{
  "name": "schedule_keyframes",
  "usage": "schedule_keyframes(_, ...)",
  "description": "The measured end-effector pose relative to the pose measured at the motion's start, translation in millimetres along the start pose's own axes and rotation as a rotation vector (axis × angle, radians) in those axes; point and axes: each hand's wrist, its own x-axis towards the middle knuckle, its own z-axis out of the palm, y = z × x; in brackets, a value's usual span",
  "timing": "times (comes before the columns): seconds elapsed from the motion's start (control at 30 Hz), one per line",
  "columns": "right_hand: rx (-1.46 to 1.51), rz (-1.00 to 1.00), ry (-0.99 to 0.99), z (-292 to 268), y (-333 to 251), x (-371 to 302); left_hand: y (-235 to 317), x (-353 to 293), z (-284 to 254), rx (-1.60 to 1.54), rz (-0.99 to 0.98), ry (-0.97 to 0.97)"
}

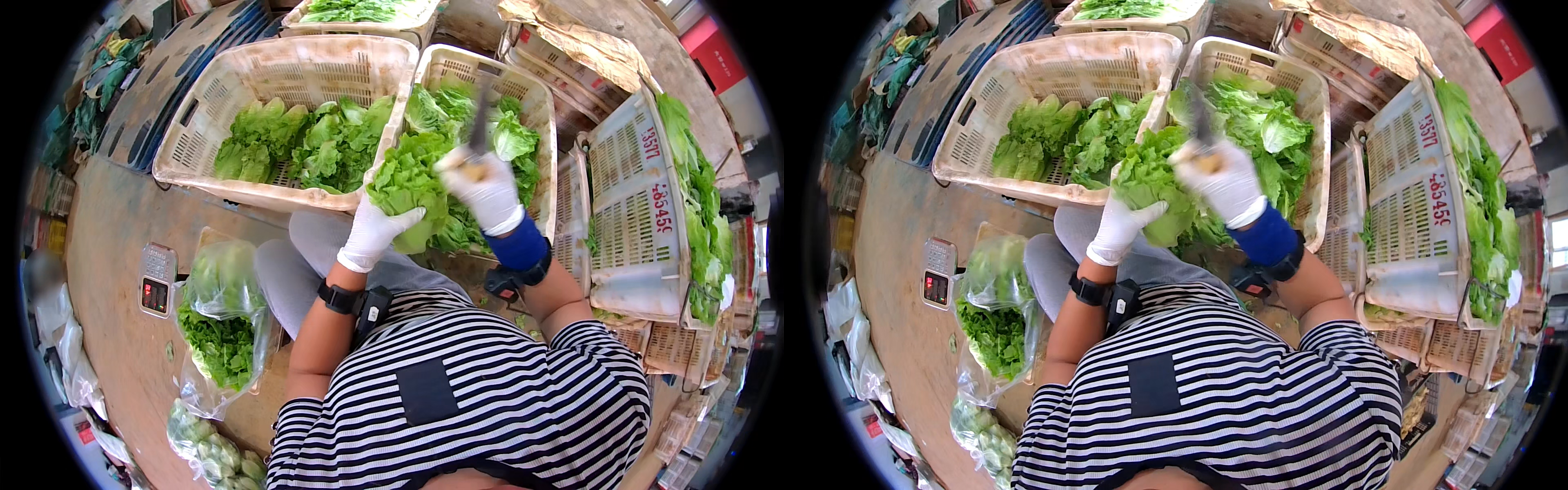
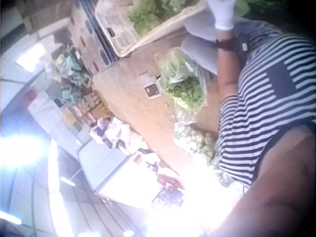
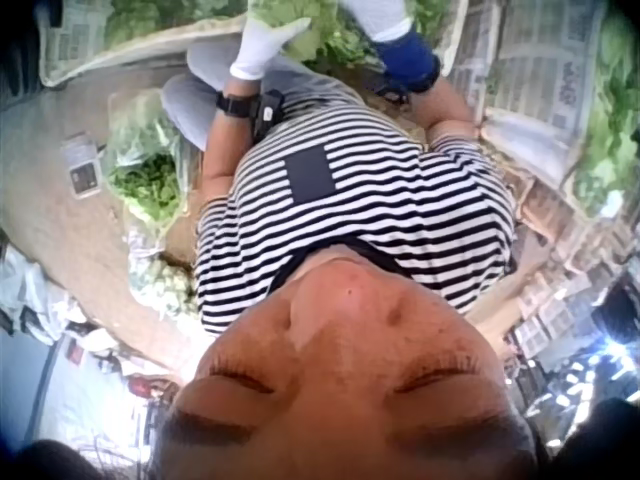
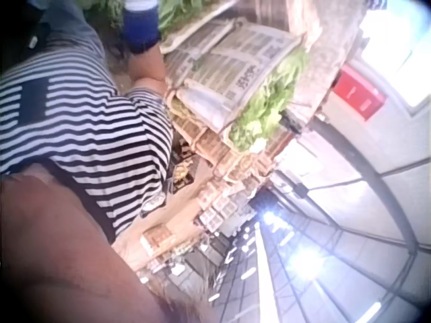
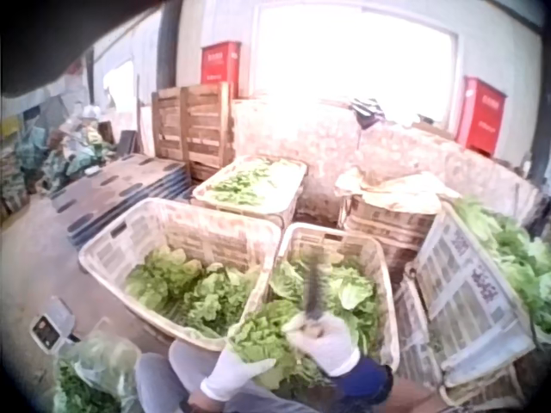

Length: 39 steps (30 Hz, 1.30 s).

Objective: The person trims the ends of lettuce heads with a knife, places them into a plastic bag on a scale, ties the bag, and sets it aside.

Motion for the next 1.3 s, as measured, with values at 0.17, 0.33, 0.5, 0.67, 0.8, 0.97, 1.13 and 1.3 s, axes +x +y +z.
schedule_keyframes(0.17, -0.397, -0.148, 0.251, -46, -2, 23, -3, -5, -10, -0.120, -0.183, 0.024)
schedule_keyframes(0.33, -0.639, -0.359, -0.340, -24, -24, 18, 1, -3, -12, -0.114, -0.271, -0.060)
schedule_keyframes(0.5, -0.493, -0.191, -0.326, -17, 0, 24, 10, -6, -4, -0.015, -0.209, -0.045)
schedule_keyframes(0.67, 0.678, 0.276, -0.148, -49, 10, 22, -2, -8, -15, 0.140, -0.018, -0.093)
schedule_keyframes(0.8, -0.510, -0.209, 0.290, -92, 27, 30, -9, -18, -23, -0.112, -0.116, -0.121)
schedule_keyframes(0.97, -0.005, 0.018, -0.036, -71, -2, 11, -6, -17, -24, -0.001, -0.007, -0.160)
schedule_keyframes(1.13, -0.384, -0.267, -0.234, -38, -55, 6, 13, -13, -6, -0.015, 0.105, -0.206)
schedule_keyframes(1.3, -0.378, -0.421, -0.467, -12, -41, 9, 18, -13, -9, 0.378, 0.284, -0.173)
